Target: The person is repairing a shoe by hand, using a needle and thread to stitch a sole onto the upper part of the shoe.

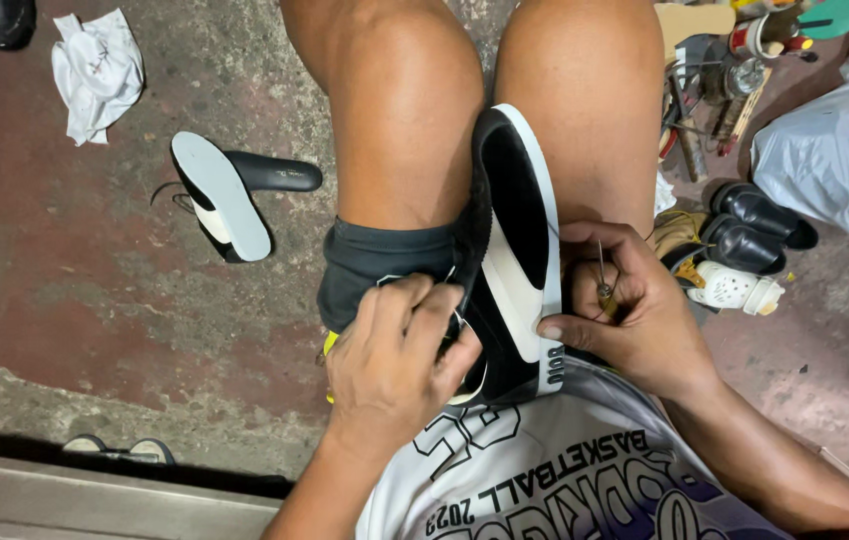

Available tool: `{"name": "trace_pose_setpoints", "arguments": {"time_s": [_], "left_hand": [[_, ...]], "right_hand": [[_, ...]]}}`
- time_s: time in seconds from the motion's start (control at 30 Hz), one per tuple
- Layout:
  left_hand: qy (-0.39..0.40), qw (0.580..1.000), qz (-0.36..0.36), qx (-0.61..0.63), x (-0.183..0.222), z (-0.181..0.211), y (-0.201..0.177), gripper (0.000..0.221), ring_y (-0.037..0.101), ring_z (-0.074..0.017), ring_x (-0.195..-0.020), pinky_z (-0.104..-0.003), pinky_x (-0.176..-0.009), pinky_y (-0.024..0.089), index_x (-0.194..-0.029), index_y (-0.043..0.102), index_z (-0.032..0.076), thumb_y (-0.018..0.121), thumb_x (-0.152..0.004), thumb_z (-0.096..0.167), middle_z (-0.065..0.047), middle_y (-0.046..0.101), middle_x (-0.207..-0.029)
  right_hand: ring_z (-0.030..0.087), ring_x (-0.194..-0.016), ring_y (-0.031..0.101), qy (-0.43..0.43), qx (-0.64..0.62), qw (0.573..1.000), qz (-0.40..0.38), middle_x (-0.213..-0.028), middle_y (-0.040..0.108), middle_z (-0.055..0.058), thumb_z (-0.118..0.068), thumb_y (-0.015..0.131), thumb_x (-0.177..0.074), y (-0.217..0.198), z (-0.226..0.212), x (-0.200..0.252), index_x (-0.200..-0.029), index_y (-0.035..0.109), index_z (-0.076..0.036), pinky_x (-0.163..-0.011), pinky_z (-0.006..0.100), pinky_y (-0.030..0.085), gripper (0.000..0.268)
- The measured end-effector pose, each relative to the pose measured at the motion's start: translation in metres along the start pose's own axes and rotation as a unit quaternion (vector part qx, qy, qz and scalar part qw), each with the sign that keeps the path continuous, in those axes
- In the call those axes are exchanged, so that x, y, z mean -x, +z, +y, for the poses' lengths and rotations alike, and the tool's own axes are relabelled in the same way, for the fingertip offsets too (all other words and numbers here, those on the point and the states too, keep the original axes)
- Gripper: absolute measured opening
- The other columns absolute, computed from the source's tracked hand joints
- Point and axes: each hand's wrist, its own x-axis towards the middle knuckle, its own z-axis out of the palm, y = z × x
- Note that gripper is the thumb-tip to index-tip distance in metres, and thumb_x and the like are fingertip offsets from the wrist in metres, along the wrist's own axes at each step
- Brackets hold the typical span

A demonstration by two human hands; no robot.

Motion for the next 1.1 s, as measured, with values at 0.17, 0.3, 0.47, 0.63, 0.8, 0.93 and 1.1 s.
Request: {"name": "trace_pose_setpoints", "arguments": {"time_s": [0.17, 0.3, 0.47, 0.63, 0.8, 0.93, 1.1], "left_hand": [[0.021, 0.999, 0.03, 0.035, -0.013, -0.015, -0.004, 0.03, 0.068, -0.0289, -0.089, -0.037, -0.075, 0.055, -0.101, 0.067, 0.006, 0.087, -0.082, 0.017, -0.011, 0.065, -0.103], [-0.162, 0.983, 0.048, 0.076, -0.009, -0.005, 0.003, 0.022, 0.062, -0.0224, -0.063, -0.035, -0.057, 0.047, -0.084, 0.071, 0.006, 0.09, -0.08, 0.016, -0.006, 0.064, -0.075], [-0.16, 0.958, 0.012, 0.24, -0.003, 0.006, -0.001, 0.018, 0.072, -0.0237, -0.069, -0.032, -0.06, 0.057, -0.102, 0.071, -0.001, 0.071, -0.086, 0.006, -0.012, 0.071, -0.092], [-0.112, 0.96, -0.15, 0.207, 0.012, 0.0, 0.005, 0.015, 0.067, -0.0359, -0.073, -0.041, -0.064, 0.051, -0.091, 0.065, -0.002, 0.074, -0.086, 0.009, -0.016, 0.068, -0.085], [-0.197, 0.955, -0.06, 0.211, 0.065, -0.012, 0.024, 0.033, 0.048, -0.026, -0.054, -0.037, -0.052, 0.038, -0.068, 0.046, 0.005, 0.074, -0.086, 0.01, -0.011, 0.047, -0.061], [-0.43, 0.856, 0.078, 0.278, 0.121, -0.051, 0.004, 0.043, 0.029, -0.007, -0.056, -0.029, -0.05, 0.021, -0.064, 0.039, 0.011, 0.068, -0.095, 0.006, 0.006, 0.035, -0.062], [-0.399, 0.9, 0.138, 0.108, 0.114, -0.062, -0.019, 0.023, 0.04, -0.0218, -0.079, -0.036, -0.069, 0.031, -0.088, 0.046, 0.004, 0.066, -0.098, 0.008, -0.009, 0.045, -0.089]], "right_hand": [[0.002, -0.06, 0.037, -0.006, -0.018, 1.0, 0.006, -0.065, 0.039, -0.008, 0.008, 0.083, -0.071, -0.004, 0.003, -0.003, -0.139, 0.05, -0.002, -0.06, 0.017, 0.039, 0.077], [0.002, -0.057, 0.036, 0.012, -0.011, 1.0, 0.02, -0.063, 0.039, -0.008, 0.008, 0.085, -0.068, 0.0, 0.002, 0.0, -0.138, 0.05, -0.002, -0.057, 0.017, 0.037, 0.078], [0.002, -0.059, 0.035, -0.006, 0.014, 1.0, 0.009, -0.065, 0.035, -0.008, 0.007, 0.086, -0.069, 0.003, -0.002, -0.004, -0.138, 0.049, -0.001, -0.06, 0.016, 0.035, 0.078], [0.002, -0.058, 0.035, -0.015, 0.042, 0.999, -0.007, -0.063, 0.036, -0.008, 0.005, 0.085, -0.072, -0.002, 0.0, -0.001, -0.138, 0.048, -0.001, -0.057, 0.017, 0.034, 0.076], [0.002, -0.055, 0.036, -0.006, 0.056, 0.998, 0.011, -0.06, 0.037, -0.008, 0.002, 0.085, -0.07, 0.001, -0.004, -0.005, -0.138, 0.048, -0.002, -0.054, 0.018, 0.033, 0.077], [0.002, -0.056, 0.033, 0.035, 0.065, 0.997, 0.018, -0.062, 0.034, -0.009, -0.001, 0.087, -0.073, 0.008, 0.0, 0.004, -0.139, 0.049, -0.003, -0.054, 0.018, 0.031, 0.076], [0.0, -0.06, 0.031, 0.005, -0.022, 1.0, -0.019, -0.07, 0.038, -0.01, 0.001, 0.084, -0.077, 0.009, -0.004, -0.002, -0.139, 0.05, 0.0, -0.056, 0.018, 0.029, 0.071]]}}
